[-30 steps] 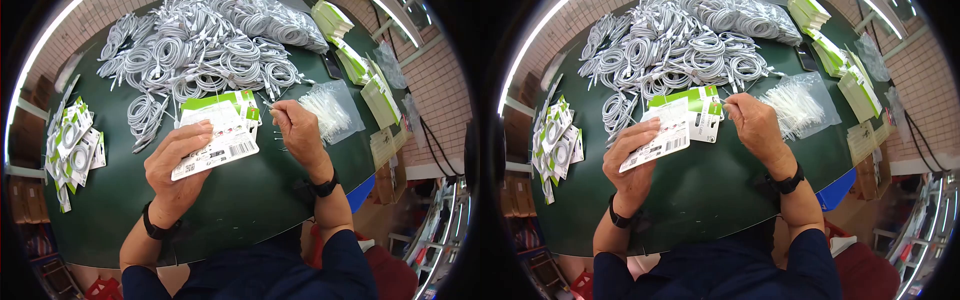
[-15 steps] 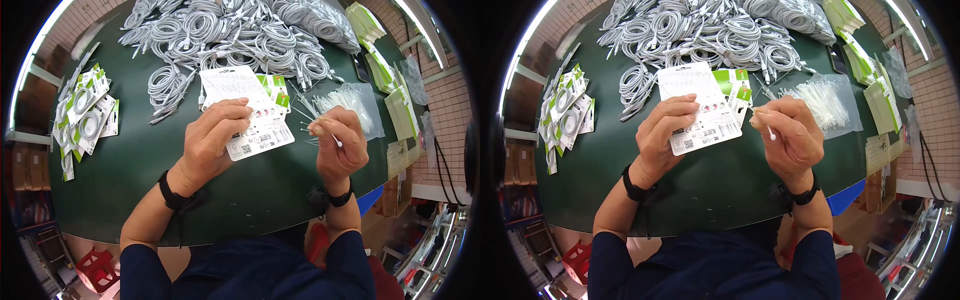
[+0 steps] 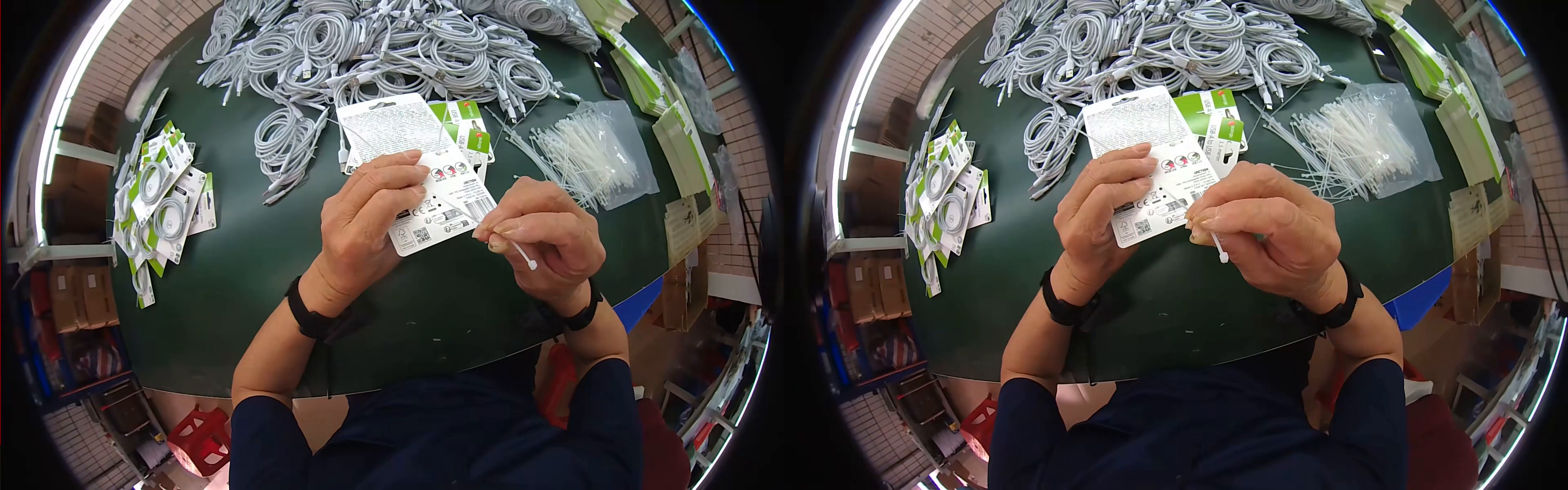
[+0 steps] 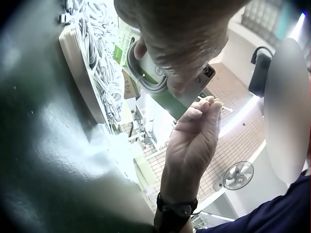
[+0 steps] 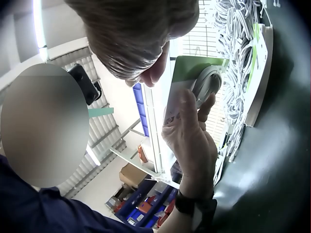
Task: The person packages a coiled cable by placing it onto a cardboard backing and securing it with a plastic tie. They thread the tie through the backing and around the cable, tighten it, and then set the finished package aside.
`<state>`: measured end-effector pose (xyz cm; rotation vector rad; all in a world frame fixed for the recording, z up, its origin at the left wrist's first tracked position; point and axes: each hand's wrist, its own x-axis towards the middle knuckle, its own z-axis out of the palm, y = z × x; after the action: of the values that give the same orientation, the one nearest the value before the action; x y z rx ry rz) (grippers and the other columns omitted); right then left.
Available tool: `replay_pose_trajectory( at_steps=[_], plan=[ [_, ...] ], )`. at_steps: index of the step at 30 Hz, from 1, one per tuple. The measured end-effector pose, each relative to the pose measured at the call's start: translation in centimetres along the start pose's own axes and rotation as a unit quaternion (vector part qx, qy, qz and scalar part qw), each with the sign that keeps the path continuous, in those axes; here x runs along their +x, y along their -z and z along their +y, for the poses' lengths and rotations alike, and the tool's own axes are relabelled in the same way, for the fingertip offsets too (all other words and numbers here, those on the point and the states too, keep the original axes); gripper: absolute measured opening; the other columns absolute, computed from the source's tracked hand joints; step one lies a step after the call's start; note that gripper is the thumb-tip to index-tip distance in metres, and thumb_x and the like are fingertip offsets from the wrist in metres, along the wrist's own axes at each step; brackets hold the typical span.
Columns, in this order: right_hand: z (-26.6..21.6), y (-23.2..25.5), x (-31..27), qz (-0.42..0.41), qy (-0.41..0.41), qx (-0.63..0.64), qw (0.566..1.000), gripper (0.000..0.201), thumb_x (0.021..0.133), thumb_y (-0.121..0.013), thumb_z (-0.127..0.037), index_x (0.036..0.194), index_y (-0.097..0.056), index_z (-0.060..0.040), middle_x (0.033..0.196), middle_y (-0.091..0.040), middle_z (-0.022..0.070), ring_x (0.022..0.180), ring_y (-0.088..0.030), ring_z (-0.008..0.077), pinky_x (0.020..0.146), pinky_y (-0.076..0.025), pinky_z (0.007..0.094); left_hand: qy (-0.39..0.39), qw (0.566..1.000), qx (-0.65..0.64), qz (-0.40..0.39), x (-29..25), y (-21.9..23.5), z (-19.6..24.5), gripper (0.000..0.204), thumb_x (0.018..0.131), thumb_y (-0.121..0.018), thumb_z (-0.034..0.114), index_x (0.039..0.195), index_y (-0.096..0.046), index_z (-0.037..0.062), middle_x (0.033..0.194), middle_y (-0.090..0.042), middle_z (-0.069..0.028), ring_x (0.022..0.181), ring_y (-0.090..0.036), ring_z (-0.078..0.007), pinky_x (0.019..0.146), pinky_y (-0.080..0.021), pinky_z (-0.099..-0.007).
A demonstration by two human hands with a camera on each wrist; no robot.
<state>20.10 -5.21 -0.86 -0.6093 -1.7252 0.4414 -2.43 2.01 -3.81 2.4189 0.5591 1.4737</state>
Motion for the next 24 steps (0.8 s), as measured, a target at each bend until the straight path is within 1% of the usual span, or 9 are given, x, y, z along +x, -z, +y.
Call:
replay_pose_trajectory(
  at_steps=[1, 4, 13, 14, 16, 24],
  plan=[
    [0.0, 0.0, 0.0, 0.002, -0.001, 0.0, 1.0, 0.023, 0.09, -0.073, 0.011, 0.108, -0.068, -0.0022, 0.098, -0.074, 0.0185, 0.082, -0.075, 0.0228, 0.069, -0.061, 0.032, -0.001, 1.0, 0.0, -0.007, -0.1, 0.0, -0.1, 0.039, 0.072, -0.094, 0.006, 0.096, -0.064, 0.0017, 0.109, -0.076, -0.0171, 0.111, -0.075, -0.0386, 0.093, -0.061, -0.0433],
    [0.2, 0.2, -0.2, 0.008, -0.005, 0.007, 1.0, 0.023, 0.09, -0.073, 0.011, 0.108, -0.068, -0.0025, 0.097, -0.074, 0.0182, 0.082, -0.075, 0.0233, 0.069, -0.061, 0.0322, -0.007, 1.0, 0.006, -0.002, -0.2, -0.1, -0.4, 0.039, 0.072, -0.094, 0.006, 0.096, -0.064, 0.0018, 0.109, -0.076, -0.0172, 0.111, -0.075, -0.0385, 0.093, -0.061, -0.0431],
    [0.5, 0.1, -0.4, 0.012, -0.025, -0.005, 1.0, 0.023, 0.088, -0.074, 0.011, 0.105, -0.069, -0.003, 0.098, -0.076, 0.0187, 0.086, -0.076, 0.0246, 0.071, -0.061, 0.0328, -0.005, 1.0, 0.006, -0.008, -0.1, -0.1, 0.0, 0.038, 0.073, -0.094, 0.006, 0.096, -0.064, 0.0017, 0.109, -0.076, -0.0169, 0.111, -0.075, -0.0381, 0.093, -0.062, -0.0426],
    [0.5, 0.1, -0.4, 0.012, -0.027, -0.008, 1.0, 0.023, 0.087, -0.074, 0.011, 0.105, -0.069, -0.0029, 0.099, -0.076, 0.0189, 0.086, -0.076, 0.0248, 0.071, -0.062, 0.0329, -0.004, 1.0, 0.007, -0.005, 0.0, -0.2, 0.0, 0.036, 0.071, -0.092, 0.005, 0.094, -0.065, 0.0018, 0.108, -0.076, -0.0153, 0.11, -0.075, -0.0366, 0.092, -0.062, -0.0412],
    [0.7, 0.0, -0.2, 0.002, -0.032, -0.009, 0.999, 0.024, 0.086, -0.075, 0.011, 0.105, -0.071, -0.0032, 0.099, -0.076, 0.0173, 0.086, -0.076, 0.0243, 0.071, -0.061, 0.0325, -0.003, 1.0, 0.007, 0.002, 0.2, -0.3, 0.2, 0.033, 0.069, -0.09, 0.002, 0.092, -0.067, 0.002, 0.106, -0.075, -0.0122, 0.108, -0.076, -0.0337, 0.089, -0.063, -0.0385],
    [0.7, -0.2, 0.3, -0.016, -0.05, -0.049, 0.997, 0.026, 0.079, -0.082, 0.008, 0.099, -0.077, -0.0067, 0.097, -0.076, 0.0082, 0.084, -0.072, 0.0216, 0.07, -0.058, 0.0311, -0.006, 1.0, 0.021, -0.006, 0.3, -0.2, 0.8, 0.035, 0.068, -0.092, 0.004, 0.092, -0.067, 0.0022, 0.106, -0.075, -0.012, 0.108, -0.076, -0.0336, 0.088, -0.063, -0.0384]
  ],
)
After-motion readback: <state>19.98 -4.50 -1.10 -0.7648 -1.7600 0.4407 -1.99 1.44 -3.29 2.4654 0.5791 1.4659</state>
